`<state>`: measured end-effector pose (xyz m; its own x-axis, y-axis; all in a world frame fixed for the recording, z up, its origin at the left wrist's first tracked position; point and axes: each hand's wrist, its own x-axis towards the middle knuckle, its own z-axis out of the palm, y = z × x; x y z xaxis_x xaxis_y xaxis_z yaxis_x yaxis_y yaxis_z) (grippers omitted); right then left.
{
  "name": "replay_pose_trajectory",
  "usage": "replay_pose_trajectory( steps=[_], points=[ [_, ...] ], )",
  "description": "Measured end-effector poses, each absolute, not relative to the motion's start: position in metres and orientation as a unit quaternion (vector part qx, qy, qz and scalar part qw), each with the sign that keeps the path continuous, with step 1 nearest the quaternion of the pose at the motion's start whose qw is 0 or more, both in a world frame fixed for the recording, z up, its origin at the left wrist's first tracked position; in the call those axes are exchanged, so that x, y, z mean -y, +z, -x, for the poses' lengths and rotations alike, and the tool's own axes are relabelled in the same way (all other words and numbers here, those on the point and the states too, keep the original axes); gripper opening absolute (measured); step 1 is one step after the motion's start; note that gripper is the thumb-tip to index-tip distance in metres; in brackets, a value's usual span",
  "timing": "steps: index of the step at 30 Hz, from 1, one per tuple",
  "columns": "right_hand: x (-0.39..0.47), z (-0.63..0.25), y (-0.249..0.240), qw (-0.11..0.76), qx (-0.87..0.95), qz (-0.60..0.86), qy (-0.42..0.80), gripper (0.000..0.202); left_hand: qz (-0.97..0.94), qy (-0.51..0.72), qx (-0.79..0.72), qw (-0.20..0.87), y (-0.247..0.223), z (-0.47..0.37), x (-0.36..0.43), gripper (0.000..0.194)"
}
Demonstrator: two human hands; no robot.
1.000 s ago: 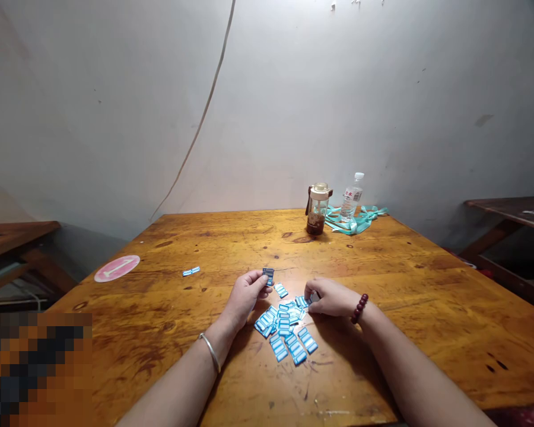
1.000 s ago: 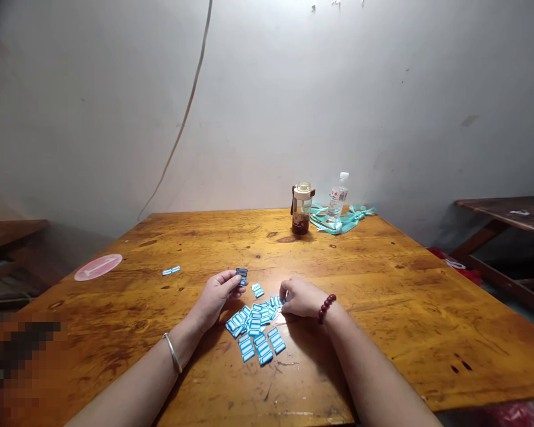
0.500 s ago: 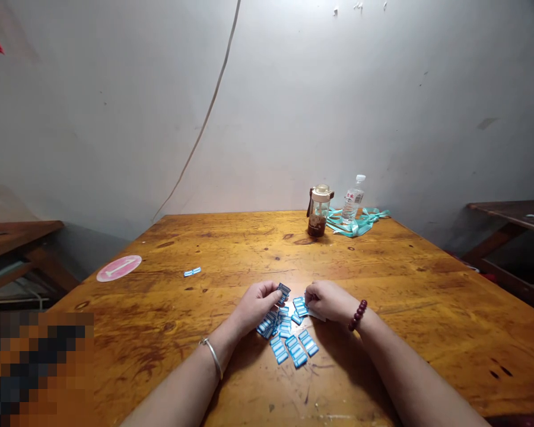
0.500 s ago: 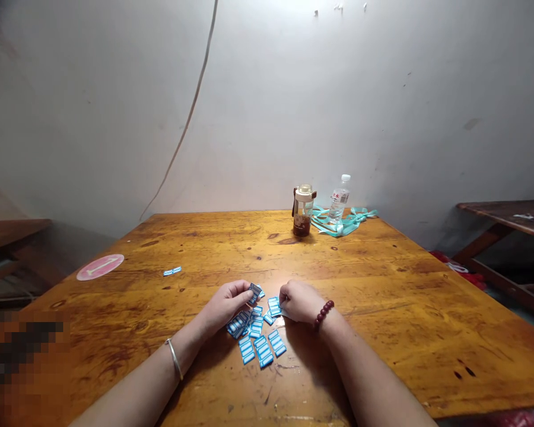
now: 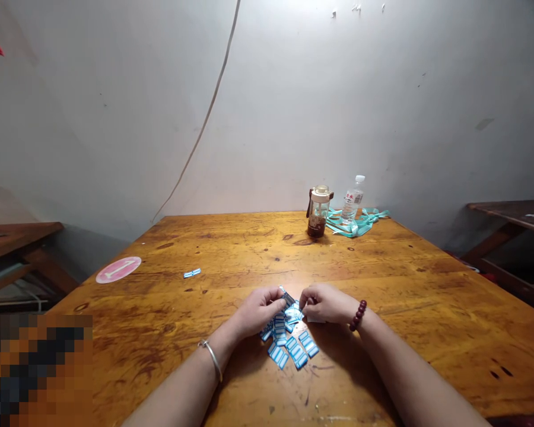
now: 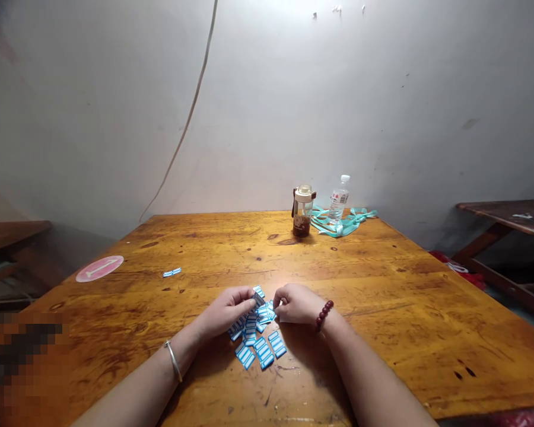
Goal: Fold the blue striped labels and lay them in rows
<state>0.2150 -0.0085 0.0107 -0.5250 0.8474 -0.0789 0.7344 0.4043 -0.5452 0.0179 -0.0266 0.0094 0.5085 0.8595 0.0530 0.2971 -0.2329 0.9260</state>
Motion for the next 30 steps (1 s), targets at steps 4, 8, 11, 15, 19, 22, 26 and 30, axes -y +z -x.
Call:
replay_pose_trajectory(
  steps=[4,8,11,15,19,22,26,30],
  points=[
    [0.009,-0.216,0.008,0.07,0.841,0.503,0.188,0.016,-0.804,0.232,-0.391,0.383,0.015,-0.021,0.032,0.018],
    [0.007,-0.22,0.008,0.039,0.834,0.528,0.155,0.017,-0.84,0.191,-0.411,0.299,0.014,-0.019,0.029,0.019],
    [0.004,-0.223,0.009,0.018,0.826,0.542,0.152,0.016,-0.836,0.19,-0.437,0.272,0.011,-0.014,0.024,0.02],
    [0.007,-0.217,0.011,0.073,0.821,0.551,0.132,0.015,-0.811,0.228,-0.47,0.264,0.01,-0.011,0.021,0.022],
    [0.012,-0.208,0.01,0.115,0.858,0.471,0.167,0.018,-0.814,0.237,-0.439,0.297,0.011,-0.013,0.022,0.02],
    [0.012,-0.209,0.005,0.089,0.853,0.484,0.171,0.017,-0.821,0.228,-0.429,0.299,0.009,-0.015,0.023,0.02],
    [0.006,-0.214,0.002,0.084,0.824,0.541,0.148,0.017,-0.81,0.231,-0.455,0.289,0.004,-0.013,0.02,0.022],
    [0.008,-0.21,0.005,0.124,0.827,0.525,0.159,0.016,-0.788,0.258,-0.477,0.292,0.004,-0.012,0.018,0.023]
  ],
)
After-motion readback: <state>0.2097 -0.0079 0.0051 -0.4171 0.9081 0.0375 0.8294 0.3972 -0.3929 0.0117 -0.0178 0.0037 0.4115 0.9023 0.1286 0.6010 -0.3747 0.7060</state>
